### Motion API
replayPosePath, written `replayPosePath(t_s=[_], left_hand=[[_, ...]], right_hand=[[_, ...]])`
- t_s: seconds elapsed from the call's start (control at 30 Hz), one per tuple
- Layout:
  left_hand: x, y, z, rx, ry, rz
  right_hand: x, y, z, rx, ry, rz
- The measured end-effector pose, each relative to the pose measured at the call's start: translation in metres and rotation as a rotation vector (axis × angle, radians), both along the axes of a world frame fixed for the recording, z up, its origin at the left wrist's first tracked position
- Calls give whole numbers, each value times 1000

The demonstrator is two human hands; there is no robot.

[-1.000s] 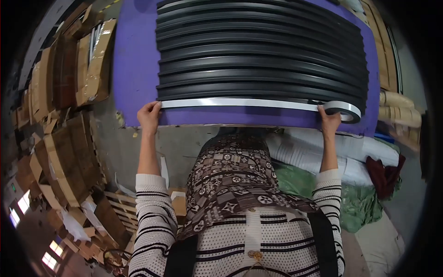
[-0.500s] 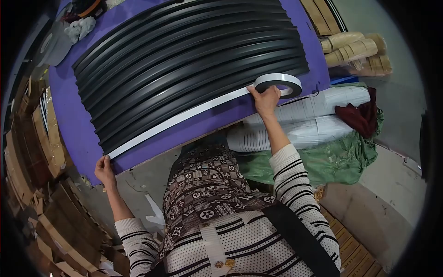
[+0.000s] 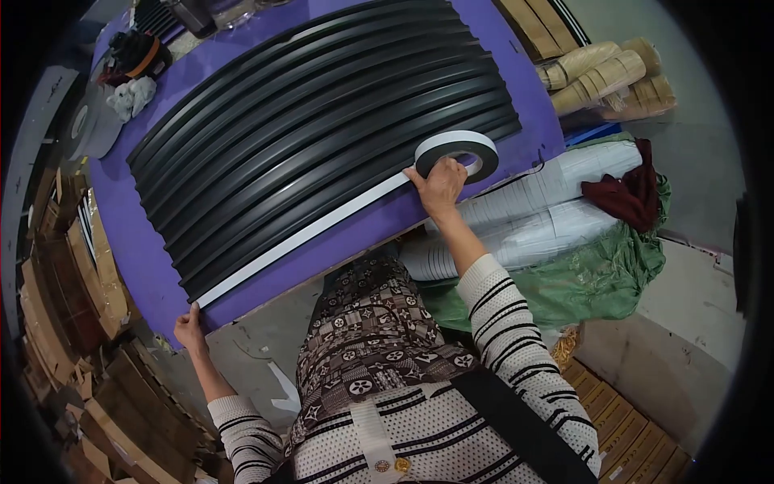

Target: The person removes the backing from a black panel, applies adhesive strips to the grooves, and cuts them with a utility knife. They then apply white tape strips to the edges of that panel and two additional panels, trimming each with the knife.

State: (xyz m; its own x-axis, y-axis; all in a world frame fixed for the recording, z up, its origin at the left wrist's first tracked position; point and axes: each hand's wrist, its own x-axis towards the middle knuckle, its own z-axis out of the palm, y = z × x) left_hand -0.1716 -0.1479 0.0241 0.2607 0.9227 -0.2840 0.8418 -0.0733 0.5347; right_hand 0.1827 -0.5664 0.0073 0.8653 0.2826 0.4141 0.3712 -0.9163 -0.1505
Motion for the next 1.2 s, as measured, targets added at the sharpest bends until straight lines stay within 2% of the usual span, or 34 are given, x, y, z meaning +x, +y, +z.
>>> replayPosePath(t_s=[0.03, 0.1, 0.13, 0.17, 0.2, 0.23, 0.27, 0.3, 0.33, 0.37, 0.4, 0.47, 0.53, 0.6, 0.67, 0.7, 0.8, 0.9, 1.03, 1.1, 1.13, 1.17, 1.2], left_hand=[[2, -4, 3, -23, -109, 34], [9, -15, -9, 153, -273, -25], [34, -39, -12, 217, -289, -108], [93, -92, 12, 225, -234, -220], [140, -145, 22, 166, -330, -435], [182, -191, 39, 74, -369, -751], [219, -226, 30, 174, -496, -989], [252, -254, 27, 257, -562, -1106], [276, -275, 22, 291, -505, -1184], [290, -291, 15, 314, -444, -1264], [292, -298, 12, 298, -442, -1273], [292, -302, 7, 538, -312, -1278], [291, -302, 7, 516, -201, -1338], [288, -300, -2, 516, -142, -1344], [291, -302, -2, 566, -171, -1337], [290, -302, -1, 621, -195, -1317], [291, -302, 2, 611, -114, -1346], [294, -303, 7, 613, -111, -1363], [295, -302, 7, 605, -97, -1377], [292, -301, 6, 573, -105, -1378], [295, -300, 8, 543, -119, -1382], [297, -303, 12, 645, -107, -1370], [292, -302, 6, 463, -11, -1395]], right_hand=[[-2, 1, 4, 2, -9, -7], [1, 4, 15, 63, 109, -43], [3, 4, 27, 78, 270, -63], [3, 0, 25, 81, 276, -69], [5, -3, 23, 183, 345, -70], [10, -5, 22, 286, 410, -65], [12, -6, 27, 291, 411, -58], [11, -8, 39, 838, 652, -41], [13, -13, 48, 1389, 878, -25], [19, -24, 53, 1671, 980, 52], [24, -33, 60, 1836, 905, 27], [50, -68, 74, 2157, 792, -20], [91, -120, 83, 2046, 564, -122], [137, -169, 76, 1693, 414, -220], [171, -202, 66, 1160, 484, -400], [183, -205, 60, 802, 327, -320], [205, -205, 41, 202, 275, -279], [210, -202, 23, 98, 168, -219], [207, -202, 12, -18, 164, -203], [206, -203, 2, -61, -131, -53], [205, -206, -2, -58, -150, -47], [203, -208, -3, -83, -45, -75], [207, -204, 1, -93, 53, -84]])
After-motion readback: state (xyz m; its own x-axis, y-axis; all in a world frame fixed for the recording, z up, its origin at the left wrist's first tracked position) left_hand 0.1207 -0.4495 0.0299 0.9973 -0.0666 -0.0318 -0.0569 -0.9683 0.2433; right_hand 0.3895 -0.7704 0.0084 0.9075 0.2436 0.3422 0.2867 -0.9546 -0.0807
